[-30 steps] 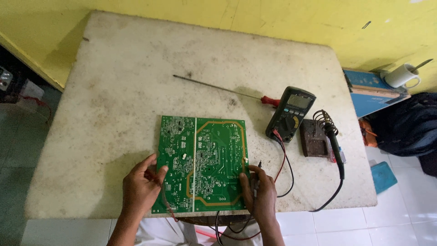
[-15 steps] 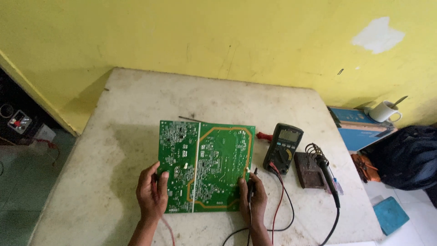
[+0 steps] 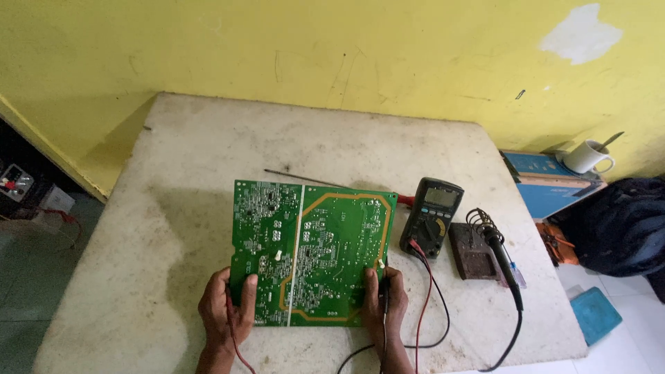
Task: Testing electrical components on a circuit board using a digital multimeter and probes to diagnose issues.
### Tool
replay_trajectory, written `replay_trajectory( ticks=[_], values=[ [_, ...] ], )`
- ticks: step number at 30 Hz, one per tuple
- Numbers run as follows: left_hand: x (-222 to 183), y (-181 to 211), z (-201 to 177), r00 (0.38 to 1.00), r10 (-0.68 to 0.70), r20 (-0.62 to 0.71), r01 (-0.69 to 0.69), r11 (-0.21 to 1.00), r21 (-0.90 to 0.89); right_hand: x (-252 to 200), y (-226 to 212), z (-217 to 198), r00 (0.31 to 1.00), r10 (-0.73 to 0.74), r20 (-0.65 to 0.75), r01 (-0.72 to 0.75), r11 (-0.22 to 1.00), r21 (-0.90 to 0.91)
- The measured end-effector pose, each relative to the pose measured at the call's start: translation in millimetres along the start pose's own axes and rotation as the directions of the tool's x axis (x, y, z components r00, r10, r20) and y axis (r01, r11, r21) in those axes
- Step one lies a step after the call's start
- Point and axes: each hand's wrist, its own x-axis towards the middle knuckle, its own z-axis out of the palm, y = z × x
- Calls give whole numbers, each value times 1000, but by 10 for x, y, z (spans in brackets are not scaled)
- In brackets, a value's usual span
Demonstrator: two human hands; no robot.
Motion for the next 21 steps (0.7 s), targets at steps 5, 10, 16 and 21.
replay_trajectory(
  ticks=[5, 10, 16, 21],
  values=[
    [-40, 72, -80, 989, 128, -80, -128, 992, -4, 15, 28, 0, 991, -91, 93, 84, 994, 70],
    [-81, 51, -55, 988, 124, -96, -122, 992, 27, 19, -28, -41, 992, -65, 109, 55, 994, 91],
    [-56, 60, -64, 992, 83, -98, -81, 996, 23, -7, -72, -33, 988, -44, 148, 18, 984, 175],
    [-51, 100, -79, 977, 177, -119, -175, 984, 26, 5, -7, -24, 990, -80, 115, 62, 987, 149]
  ],
)
